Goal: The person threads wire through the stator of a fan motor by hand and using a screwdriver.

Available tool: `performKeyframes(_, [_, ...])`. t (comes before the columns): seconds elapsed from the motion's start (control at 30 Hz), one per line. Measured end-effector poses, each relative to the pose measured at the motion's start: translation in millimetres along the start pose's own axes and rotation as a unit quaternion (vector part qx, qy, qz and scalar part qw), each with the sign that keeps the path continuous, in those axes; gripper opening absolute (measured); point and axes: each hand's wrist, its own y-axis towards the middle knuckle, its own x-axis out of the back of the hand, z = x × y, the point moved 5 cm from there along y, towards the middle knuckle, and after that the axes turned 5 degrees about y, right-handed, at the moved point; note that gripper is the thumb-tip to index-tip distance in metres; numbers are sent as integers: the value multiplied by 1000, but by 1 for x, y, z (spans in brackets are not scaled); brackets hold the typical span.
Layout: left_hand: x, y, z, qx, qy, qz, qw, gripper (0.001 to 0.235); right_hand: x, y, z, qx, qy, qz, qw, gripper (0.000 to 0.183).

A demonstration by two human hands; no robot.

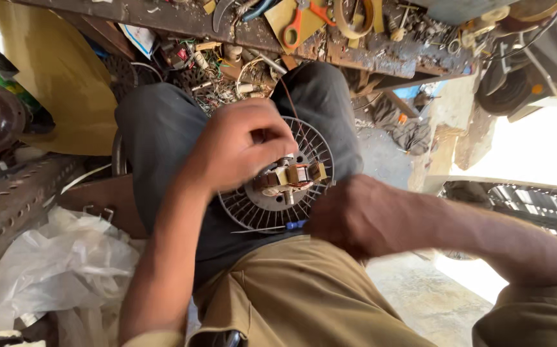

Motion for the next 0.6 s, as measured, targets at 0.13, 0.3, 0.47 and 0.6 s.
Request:
performKeyframes(0.13, [-36,-65,-72,-162,117,-63,978,21,22,1,-41,-70,-68,-85,992,10])
performKeyframes(0.3, [-14,-49,-38,-47,-137,-237,961,10,42,16,-127,-225,-55,-167,958,11])
performKeyframes(0.47, [-39,33,12,-24,137,108,984,24,41,-29,-88,-426,-140,-12,894,19])
performKeyframes(0.6, [-11,0,-3,-45,-91,47,994,11,-10,-9,4,-40,34,58,997,9])
